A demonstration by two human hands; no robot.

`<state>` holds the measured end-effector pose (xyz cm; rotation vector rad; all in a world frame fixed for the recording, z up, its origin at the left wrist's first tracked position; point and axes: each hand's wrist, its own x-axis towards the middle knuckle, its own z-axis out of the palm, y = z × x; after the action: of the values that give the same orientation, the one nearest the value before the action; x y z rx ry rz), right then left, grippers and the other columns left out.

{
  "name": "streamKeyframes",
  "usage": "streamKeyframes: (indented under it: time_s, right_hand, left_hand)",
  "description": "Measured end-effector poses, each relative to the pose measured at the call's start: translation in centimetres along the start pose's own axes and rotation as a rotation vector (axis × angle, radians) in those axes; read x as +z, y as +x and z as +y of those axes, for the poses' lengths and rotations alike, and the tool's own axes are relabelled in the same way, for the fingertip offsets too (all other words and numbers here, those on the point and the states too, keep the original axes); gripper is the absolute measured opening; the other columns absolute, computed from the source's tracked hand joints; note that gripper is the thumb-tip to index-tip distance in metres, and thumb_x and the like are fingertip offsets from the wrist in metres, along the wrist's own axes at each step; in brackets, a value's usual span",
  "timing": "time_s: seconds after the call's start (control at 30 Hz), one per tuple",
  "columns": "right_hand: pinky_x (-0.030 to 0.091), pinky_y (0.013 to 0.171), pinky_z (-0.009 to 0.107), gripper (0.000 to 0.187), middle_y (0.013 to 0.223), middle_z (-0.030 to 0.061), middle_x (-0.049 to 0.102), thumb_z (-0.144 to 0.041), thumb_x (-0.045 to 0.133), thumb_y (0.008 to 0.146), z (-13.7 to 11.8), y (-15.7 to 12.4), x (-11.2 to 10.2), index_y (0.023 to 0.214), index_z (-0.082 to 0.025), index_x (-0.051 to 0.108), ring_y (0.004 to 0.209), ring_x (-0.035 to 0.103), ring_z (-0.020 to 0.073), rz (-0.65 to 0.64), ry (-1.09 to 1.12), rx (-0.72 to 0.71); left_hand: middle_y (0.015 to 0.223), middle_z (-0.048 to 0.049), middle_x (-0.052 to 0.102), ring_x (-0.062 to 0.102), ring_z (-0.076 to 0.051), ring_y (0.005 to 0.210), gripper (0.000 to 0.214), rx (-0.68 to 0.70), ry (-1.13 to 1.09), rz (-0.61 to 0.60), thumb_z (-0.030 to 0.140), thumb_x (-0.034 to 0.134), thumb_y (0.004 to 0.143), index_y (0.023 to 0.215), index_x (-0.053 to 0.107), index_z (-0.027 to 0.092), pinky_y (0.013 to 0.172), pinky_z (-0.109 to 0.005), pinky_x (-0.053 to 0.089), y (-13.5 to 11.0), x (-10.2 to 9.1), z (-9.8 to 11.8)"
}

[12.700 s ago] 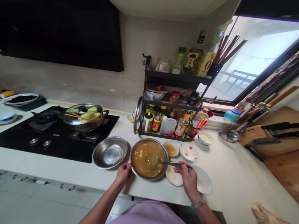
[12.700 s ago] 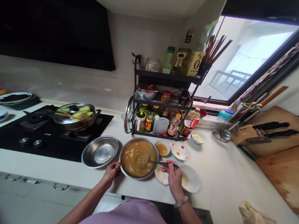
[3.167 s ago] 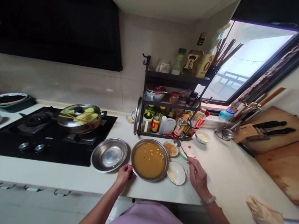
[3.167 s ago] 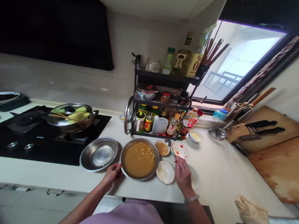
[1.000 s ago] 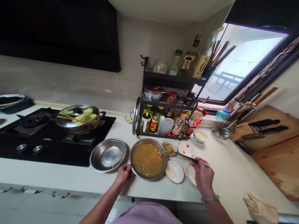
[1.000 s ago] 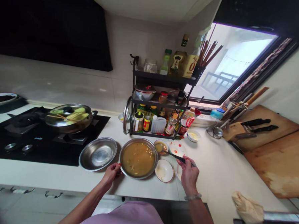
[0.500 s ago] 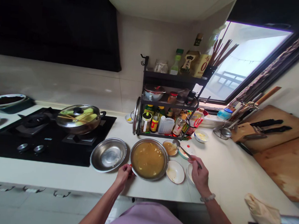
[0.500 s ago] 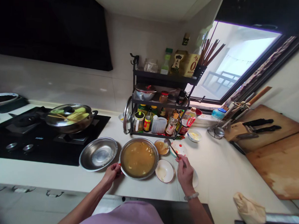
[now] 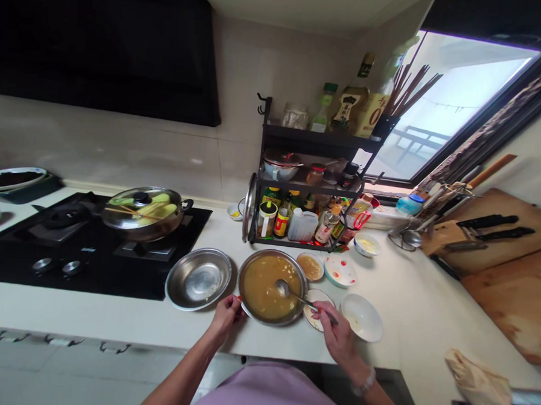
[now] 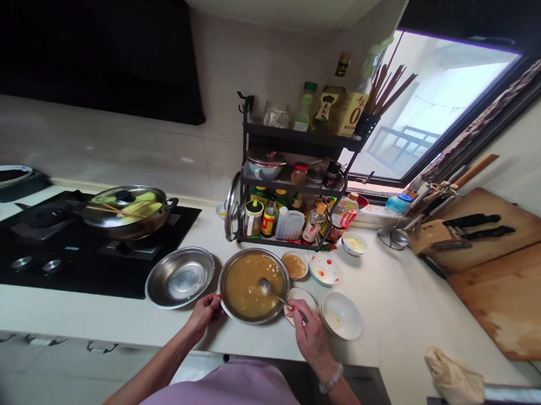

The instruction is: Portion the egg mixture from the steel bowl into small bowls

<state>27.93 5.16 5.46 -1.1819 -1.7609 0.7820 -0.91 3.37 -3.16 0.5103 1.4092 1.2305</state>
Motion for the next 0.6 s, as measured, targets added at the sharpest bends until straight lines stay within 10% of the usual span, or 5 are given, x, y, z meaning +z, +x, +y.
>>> streamKeyframes:
  time_s: [0.3,0.6]
  right_hand:
    - [0.057,0.063,0.033,0.037,0.084,0.0074,0.072,-0.051,0.065,0.071,1.2,1.4,0.3,0.086,-0.017,0.065,0.062,0.069,0.0213,0.361,0.396,0.436]
    - [0.057,0.061,0.034,0.029,0.078,0.0033,0.07,-0.04,0.076,0.06,0.5,2.6,-1.7,0.073,-0.018,0.062,0.058,0.067,0.0193,0.545,0.663,0.471]
  left_hand:
    - [0.046,0.0035,0.052,0.043,-0.008,0.043,0.051,-0.023,-0.009,-0.019,0.06,0.071,0.051,0.059,0.041,0.02,0.045,-0.02,0.028,-0.1,-0.1,0.3]
    - [0.046,0.0031,0.052,0.041,-0.007,0.042,0.049,-0.002,-0.027,-0.021,0.06,0.07,0.053,0.059,0.043,0.019,0.044,-0.02,0.026,-0.2,0.1,0.2]
